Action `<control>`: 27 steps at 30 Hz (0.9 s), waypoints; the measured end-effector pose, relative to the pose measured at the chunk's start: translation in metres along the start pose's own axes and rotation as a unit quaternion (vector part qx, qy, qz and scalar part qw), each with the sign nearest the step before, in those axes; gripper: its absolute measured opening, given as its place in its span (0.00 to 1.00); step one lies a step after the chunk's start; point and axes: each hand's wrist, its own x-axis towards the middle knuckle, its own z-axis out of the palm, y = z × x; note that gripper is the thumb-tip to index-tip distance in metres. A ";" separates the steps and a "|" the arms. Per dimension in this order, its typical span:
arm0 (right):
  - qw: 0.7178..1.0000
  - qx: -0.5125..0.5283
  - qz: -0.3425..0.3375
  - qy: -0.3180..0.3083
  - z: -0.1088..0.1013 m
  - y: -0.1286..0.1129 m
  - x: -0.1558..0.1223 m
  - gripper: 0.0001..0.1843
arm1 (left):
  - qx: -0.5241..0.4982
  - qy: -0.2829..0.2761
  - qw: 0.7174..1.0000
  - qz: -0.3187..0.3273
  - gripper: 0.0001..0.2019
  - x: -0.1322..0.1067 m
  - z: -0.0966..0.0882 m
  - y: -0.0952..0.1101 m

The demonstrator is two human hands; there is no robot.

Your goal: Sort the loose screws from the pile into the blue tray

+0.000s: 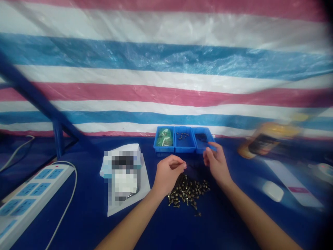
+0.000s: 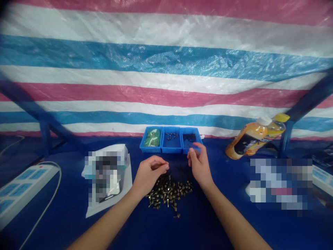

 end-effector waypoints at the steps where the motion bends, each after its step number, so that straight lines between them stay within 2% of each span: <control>1: 1.000 0.018 0.011 0.015 -0.001 0.003 0.002 0.25 | 0.003 0.001 1.000 0.003 0.06 0.000 0.000 -0.001; 3: 1.000 0.000 0.014 0.015 -0.004 0.005 0.003 0.30 | 0.010 0.004 1.000 0.008 0.06 0.001 -0.001 -0.001; 4: 1.000 -0.030 0.005 -0.002 -0.005 0.005 0.002 0.27 | 0.010 0.004 1.000 0.011 0.06 0.000 -0.001 -0.001; 6: 0.993 -0.094 -0.032 -0.059 -0.006 -0.001 -0.002 0.19 | 0.001 -0.002 1.000 0.015 0.05 -0.001 0.000 0.001; 9: 0.969 -0.142 -0.100 -0.176 -0.003 -0.015 -0.012 0.15 | -0.019 -0.018 0.999 0.022 0.04 -0.002 0.001 0.003; 11: 0.953 -0.156 -0.144 -0.215 0.000 -0.023 -0.018 0.12 | -0.028 -0.031 0.999 0.026 0.04 -0.002 0.002 0.003; 15: 0.946 -0.164 -0.175 -0.219 0.004 -0.027 -0.022 0.10 | -0.032 -0.043 0.998 0.030 0.06 -0.002 0.002 0.001; 23: 0.960 -0.146 -0.115 -0.209 0.007 -0.020 -0.022 0.13 | 0.023 -0.022 0.999 0.041 0.08 -0.003 0.001 0.004; 27: 0.954 -0.140 -0.126 -0.232 0.006 -0.025 -0.022 0.14 | 0.098 -0.030 0.993 0.065 0.06 -0.004 0.001 0.003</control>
